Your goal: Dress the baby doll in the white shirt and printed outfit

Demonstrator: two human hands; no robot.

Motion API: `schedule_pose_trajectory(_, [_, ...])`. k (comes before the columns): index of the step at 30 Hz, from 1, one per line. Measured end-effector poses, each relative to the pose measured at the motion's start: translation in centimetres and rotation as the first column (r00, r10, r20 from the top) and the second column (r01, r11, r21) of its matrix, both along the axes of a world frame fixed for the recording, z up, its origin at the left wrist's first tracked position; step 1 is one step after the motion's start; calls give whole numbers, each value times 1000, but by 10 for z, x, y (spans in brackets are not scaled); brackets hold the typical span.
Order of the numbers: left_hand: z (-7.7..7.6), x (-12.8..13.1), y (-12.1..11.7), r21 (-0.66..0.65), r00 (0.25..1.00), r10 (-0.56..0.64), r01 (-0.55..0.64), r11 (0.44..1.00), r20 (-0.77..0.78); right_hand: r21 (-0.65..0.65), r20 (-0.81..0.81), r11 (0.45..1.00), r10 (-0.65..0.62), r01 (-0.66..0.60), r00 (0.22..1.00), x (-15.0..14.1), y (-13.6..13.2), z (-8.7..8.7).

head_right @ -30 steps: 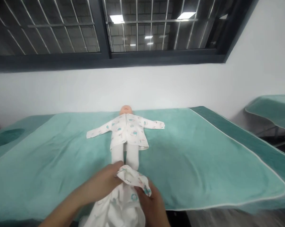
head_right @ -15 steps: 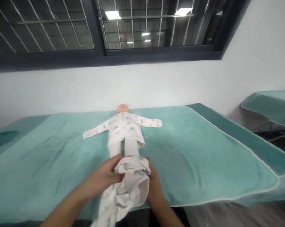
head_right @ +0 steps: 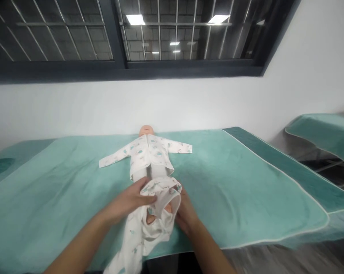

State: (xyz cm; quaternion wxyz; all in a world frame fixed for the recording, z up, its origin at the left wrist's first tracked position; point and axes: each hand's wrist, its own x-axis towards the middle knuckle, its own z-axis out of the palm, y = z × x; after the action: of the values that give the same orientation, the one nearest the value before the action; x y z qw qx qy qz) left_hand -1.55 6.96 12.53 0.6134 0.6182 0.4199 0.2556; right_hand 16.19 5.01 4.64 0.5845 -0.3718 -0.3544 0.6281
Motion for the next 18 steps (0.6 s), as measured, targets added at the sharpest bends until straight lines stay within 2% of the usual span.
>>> schedule_pose_trajectory(2, [0, -3, -4, -50, 996, -92, 91, 995, -3, -75, -112, 993, 83, -92, 990, 5, -3, -4])
schedule_pose_trajectory(5, [0, 0, 0, 64, 993, -70, 76, 995, -97, -114, -202, 986, 100, -125, 974, 9, -5, -8])
schedule_pose_trajectory(7, [-1, 6, 8, 220, 982, 58, -17, 975, -181, -94, -198, 987, 106, -127, 974, 9, -3, -5])
schedule_pose_trajectory(9, [-2, 11, 16, 356, 944, 232, -139, 924, -232, -58, -163, 991, 111, -121, 980, 11, 0, 2])
schedule_pose_trajectory(11, [-3, 15, 23, 407, 910, 343, -229, 884, -234, -25, -117, 994, 104, -108, 988, 16, 8, 10])
schedule_pose_trajectory(14, [-6, 18, 27, 349, 912, 351, -264, 899, -215, -10, -24, 999, 32, -32, 999, 27, 26, 16])
schedule_pose_trajectory(18, [-5, 18, 24, 189, 961, 258, -235, 953, -102, -36, 70, 998, -52, 54, 996, 40, 52, 6])
